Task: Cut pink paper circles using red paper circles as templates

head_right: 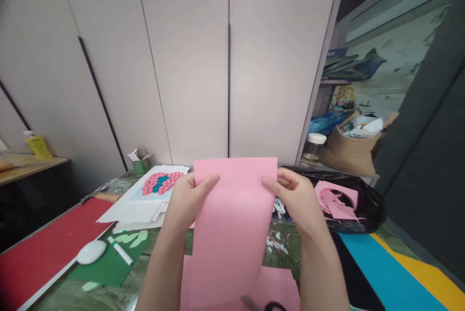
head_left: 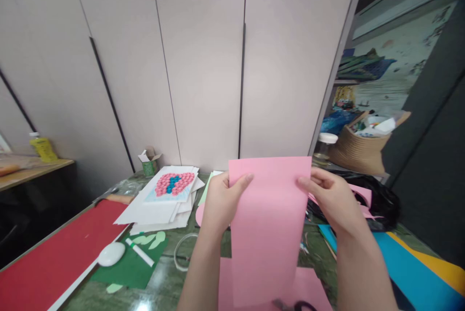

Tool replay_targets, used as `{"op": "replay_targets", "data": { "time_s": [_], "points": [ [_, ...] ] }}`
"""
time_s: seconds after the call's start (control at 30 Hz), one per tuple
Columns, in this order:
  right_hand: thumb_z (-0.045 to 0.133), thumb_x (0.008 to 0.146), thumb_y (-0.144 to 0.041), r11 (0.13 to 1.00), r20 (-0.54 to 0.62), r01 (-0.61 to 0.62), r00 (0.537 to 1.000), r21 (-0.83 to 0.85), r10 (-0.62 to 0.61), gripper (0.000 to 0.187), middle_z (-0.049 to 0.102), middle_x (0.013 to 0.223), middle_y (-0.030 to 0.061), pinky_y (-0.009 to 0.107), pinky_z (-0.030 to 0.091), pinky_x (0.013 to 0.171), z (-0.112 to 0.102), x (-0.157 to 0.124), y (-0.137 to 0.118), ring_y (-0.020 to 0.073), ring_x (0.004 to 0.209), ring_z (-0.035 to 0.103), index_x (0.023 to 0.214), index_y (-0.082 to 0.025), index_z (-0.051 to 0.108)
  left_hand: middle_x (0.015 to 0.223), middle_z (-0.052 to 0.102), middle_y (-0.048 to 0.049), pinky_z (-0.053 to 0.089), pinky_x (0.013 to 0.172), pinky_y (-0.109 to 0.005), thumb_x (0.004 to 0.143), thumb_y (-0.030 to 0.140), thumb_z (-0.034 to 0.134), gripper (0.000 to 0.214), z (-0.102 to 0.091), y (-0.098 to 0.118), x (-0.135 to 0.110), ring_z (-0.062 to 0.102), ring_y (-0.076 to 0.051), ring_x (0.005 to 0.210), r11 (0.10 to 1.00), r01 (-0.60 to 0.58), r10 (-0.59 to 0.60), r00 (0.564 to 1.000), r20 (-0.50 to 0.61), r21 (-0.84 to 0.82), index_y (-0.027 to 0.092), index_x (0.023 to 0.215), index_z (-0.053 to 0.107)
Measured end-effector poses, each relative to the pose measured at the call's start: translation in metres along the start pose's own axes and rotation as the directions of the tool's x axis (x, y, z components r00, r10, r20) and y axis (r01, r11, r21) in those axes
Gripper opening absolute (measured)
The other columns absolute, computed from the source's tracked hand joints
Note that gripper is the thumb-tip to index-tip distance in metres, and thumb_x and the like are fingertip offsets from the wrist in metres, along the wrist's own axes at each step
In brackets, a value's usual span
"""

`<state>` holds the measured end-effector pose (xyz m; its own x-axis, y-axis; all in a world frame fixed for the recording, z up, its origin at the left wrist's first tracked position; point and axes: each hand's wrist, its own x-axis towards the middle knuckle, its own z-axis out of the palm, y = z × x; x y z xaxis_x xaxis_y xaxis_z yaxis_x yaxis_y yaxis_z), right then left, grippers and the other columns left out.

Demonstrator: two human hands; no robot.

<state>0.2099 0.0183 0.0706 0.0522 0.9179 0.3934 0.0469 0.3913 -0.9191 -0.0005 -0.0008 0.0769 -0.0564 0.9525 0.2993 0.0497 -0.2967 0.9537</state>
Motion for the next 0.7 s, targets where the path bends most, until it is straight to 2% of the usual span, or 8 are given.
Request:
{"op": "replay_targets", "data": {
  "time_s": [0.07,0.13,0.2,0.27,0.4,0.47,0.57,0.7],
  "points": [
    [0.07,0.064,-0.034,1.0,-0.052,0.016,0.998,-0.019,-0.017,0.02,0.057,0.057,-0.0011,0.023,0.04,0.05,0.003,0.0,0.001,0.0128,0.054,0.051,0.062,-0.017,0.061,0.064,0.058,-0.0016,0.038,0.05,-0.022,0.069,0.048,0.059,0.035,0.0,-0.002,0.0,0.052,-0.014,0.059,1.0,-0.007,0.007,1.0,0.013,0.009,0.013,0.068,0.06],
    [0.07,0.064,-0.034,0.996,-0.122,0.048,0.991,-0.079,-0.057,0.031,0.043,0.045,-0.0056,0.021,0.03,0.043,0.007,0.0,0.001,0.0078,0.044,0.039,0.049,-0.017,0.049,0.063,0.056,-0.0012,0.037,0.049,-0.021,0.069,0.048,0.06,0.035,0.0,-0.002,0.0,0.051,-0.014,0.057,1.0,-0.012,0.011,1.0,0.009,0.021,0.013,0.067,0.06],
    [0.07,0.064,-0.033,0.991,-0.152,0.07,0.984,-0.117,-0.087,0.04,0.032,0.042,-0.0079,0.021,0.023,0.041,0.01,-0.001,0.001,0.0055,0.041,0.028,0.044,-0.017,0.039,0.062,0.056,-0.0014,0.036,0.049,-0.021,0.07,0.048,0.06,0.035,-0.001,0.0,-0.001,0.051,-0.014,0.057,0.999,-0.007,0.007,1.0,0.002,0.031,0.013,0.067,0.06],
    [0.07,0.064,-0.033,0.99,-0.159,0.076,0.983,-0.115,-0.094,0.041,0.029,0.043,-0.0083,0.021,0.022,0.041,0.012,-0.001,0.001,0.0052,0.041,0.026,0.045,-0.017,0.037,0.065,0.059,-0.0026,0.037,0.049,-0.022,0.07,0.047,0.059,0.035,-0.003,0.003,-0.002,0.053,-0.015,0.059,1.0,0.0,-0.001,1.0,0.016,0.026,0.013,0.069,0.061],
    [0.071,0.063,-0.033,0.994,-0.212,0.081,0.973,-0.074,-0.095,0.032,0.036,0.043,-0.0071,0.021,0.026,0.04,0.012,0.0,0.0,0.0059,0.04,0.031,0.047,-0.017,0.048,0.078,0.065,-0.0068,0.042,0.054,-0.024,0.07,0.041,0.061,0.03,-0.007,0.008,-0.003,0.058,-0.019,0.067,0.999,0.022,-0.015,0.991,0.136,-0.045,0.013,0.081,0.064],
    [0.072,0.061,-0.033,0.995,-0.261,0.093,0.96,-0.037,-0.1,0.029,0.04,0.042,-0.0063,0.021,0.03,0.04,0.01,0.002,0.002,0.0065,0.04,0.034,0.048,-0.017,0.051,0.077,0.066,-0.0076,0.042,0.053,-0.024,0.069,0.04,0.063,0.03,-0.008,0.009,-0.003,0.059,-0.019,0.065,0.996,0.047,-0.033,0.986,0.163,-0.078,0.012,0.082,0.064],
    [0.075,0.058,-0.032,0.992,-0.309,0.119,0.946,0.051,-0.098,0.026,0.045,0.043,-0.005,0.022,0.036,0.041,0.007,0.005,0.007,0.0081,0.04,0.04,0.049,-0.018,0.055,0.07,0.066,-0.0062,0.04,0.049,-0.023,0.066,0.041,0.064,0.031,-0.009,0.008,-0.004,0.058,-0.018,0.059,0.994,0.062,-0.05,0.99,0.136,-0.091,0.012,0.078,0.064],
    [0.077,0.056,-0.03,0.979,-0.277,0.095,0.96,0.182,-0.042,0.018,0.06,0.052,-0.0018,0.023,0.044,0.049,0.005,0.007,0.011,0.0113,0.047,0.052,0.056,-0.018,0.063,0.063,0.064,-0.0028,0.036,0.045,-0.021,0.065,0.041,0.065,0.028,-0.007,0.007,-0.005,0.055,-0.015,0.053,0.995,0.045,-0.038,0.996,0.081,-0.084,0.013,0.072,0.064]
  ]
}}
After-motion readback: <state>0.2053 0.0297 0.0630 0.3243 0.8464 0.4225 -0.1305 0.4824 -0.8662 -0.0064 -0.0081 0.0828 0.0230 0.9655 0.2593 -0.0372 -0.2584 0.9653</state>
